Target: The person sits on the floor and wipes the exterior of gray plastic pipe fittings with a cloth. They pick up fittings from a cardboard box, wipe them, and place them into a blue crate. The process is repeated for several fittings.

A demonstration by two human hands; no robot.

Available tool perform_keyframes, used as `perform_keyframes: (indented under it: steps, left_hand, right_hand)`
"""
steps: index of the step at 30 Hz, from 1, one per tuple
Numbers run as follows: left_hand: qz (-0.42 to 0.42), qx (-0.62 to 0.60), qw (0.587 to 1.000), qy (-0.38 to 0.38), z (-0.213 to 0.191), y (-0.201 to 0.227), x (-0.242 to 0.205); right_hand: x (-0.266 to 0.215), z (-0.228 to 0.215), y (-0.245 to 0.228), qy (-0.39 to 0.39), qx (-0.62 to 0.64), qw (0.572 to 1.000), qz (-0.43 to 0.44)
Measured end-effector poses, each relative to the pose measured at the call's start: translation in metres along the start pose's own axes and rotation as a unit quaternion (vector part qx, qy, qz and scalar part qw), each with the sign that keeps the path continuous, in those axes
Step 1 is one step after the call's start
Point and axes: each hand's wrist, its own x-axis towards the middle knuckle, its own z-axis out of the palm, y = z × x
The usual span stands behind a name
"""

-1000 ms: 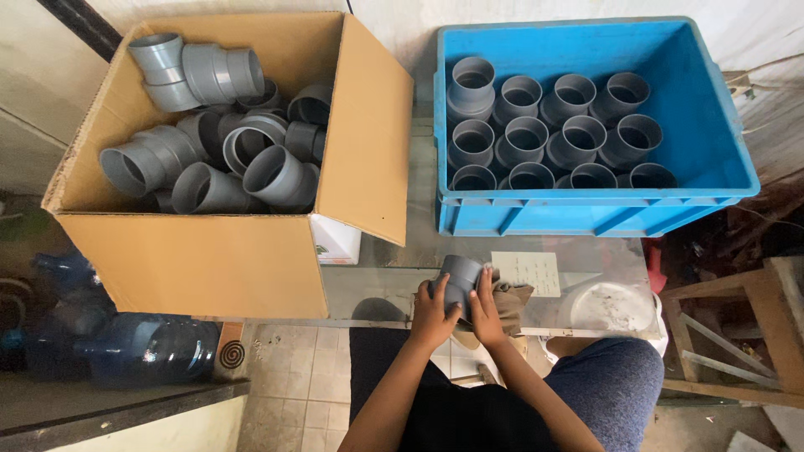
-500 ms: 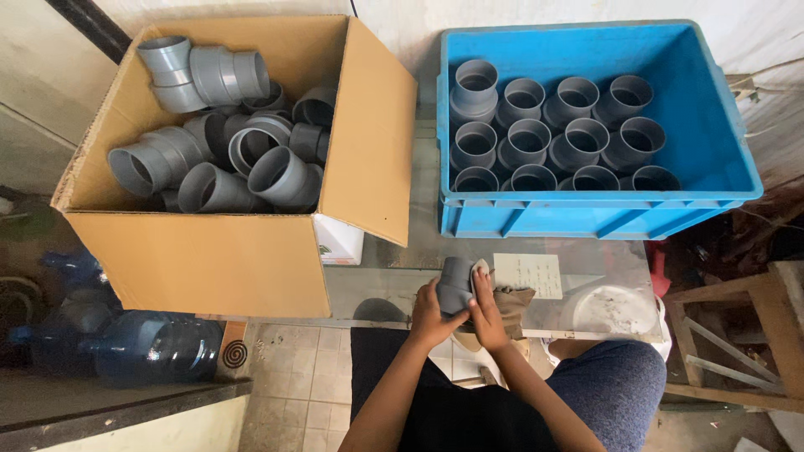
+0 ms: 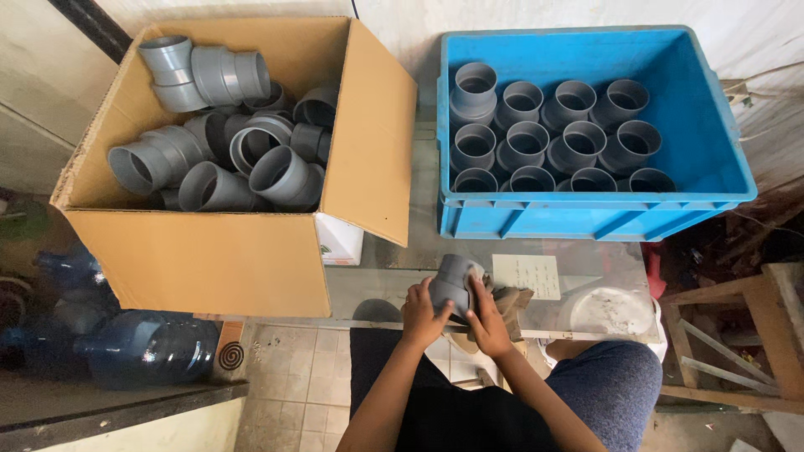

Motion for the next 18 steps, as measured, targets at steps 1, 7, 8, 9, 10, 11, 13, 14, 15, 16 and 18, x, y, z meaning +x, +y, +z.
perform_keyframes:
  steps: [1, 7, 8, 9, 10, 11, 13, 14, 15, 16, 18]
  left_hand:
    - [0.000, 0.000, 1.000, 0.001, 0.003, -0.003, 0.001]
    - [-0.021, -0.022, 1.000, 0.000, 0.012, 0.002, -0.002]
    - [-0.021, -0.012, 1.000, 0.013, 0.009, 0.009, -0.006]
    - [-0.022, -0.001, 0.999, 0.026, 0.007, 0.015, -0.009]
    - [-0.021, 0.000, 0.999, 0.026, 0.011, 0.012, -0.007]
    - [-0.018, 0.006, 0.999, 0.041, 0.014, 0.009, -0.005]
    - [-0.014, 0.011, 0.998, 0.056, 0.016, 0.009, -0.002]
    - [0.005, 0.022, 0.998, 0.052, 0.013, 0.011, -0.002]
    - [0.024, 0.033, 0.998, 0.049, 0.010, 0.014, -0.001]
    - [0.026, 0.032, 0.998, 0.048, 0.010, 0.014, -0.001]
    - [0.022, 0.041, 0.998, 0.046, 0.012, 0.014, -0.003]
  right_hand:
    - [-0.004, 0.002, 0.003, 0.000, -0.001, 1.000, -0.001]
    - [0.007, 0.014, 0.012, -0.012, -0.058, 0.996, -0.072]
    - [0.013, 0.015, 0.013, -0.014, -0.070, 0.994, -0.081]
    - [0.019, 0.016, 0.014, -0.016, -0.081, 0.993, -0.089]
    - [0.020, 0.013, 0.011, -0.014, -0.081, 0.993, -0.090]
    - [0.021, 0.011, 0.009, 0.003, -0.060, 0.996, -0.058]
    - [0.019, 0.009, 0.011, 0.020, -0.040, 0.999, -0.027]
    - [0.017, 0.010, 0.014, 0.029, -0.010, 1.000, -0.008]
    - [0.015, 0.011, 0.018, 0.038, 0.020, 0.999, 0.010]
    - [0.013, 0.013, 0.020, 0.039, 0.020, 0.999, 0.011]
    - [0.006, 0.016, 0.024, 0.053, 0.036, 0.997, 0.036]
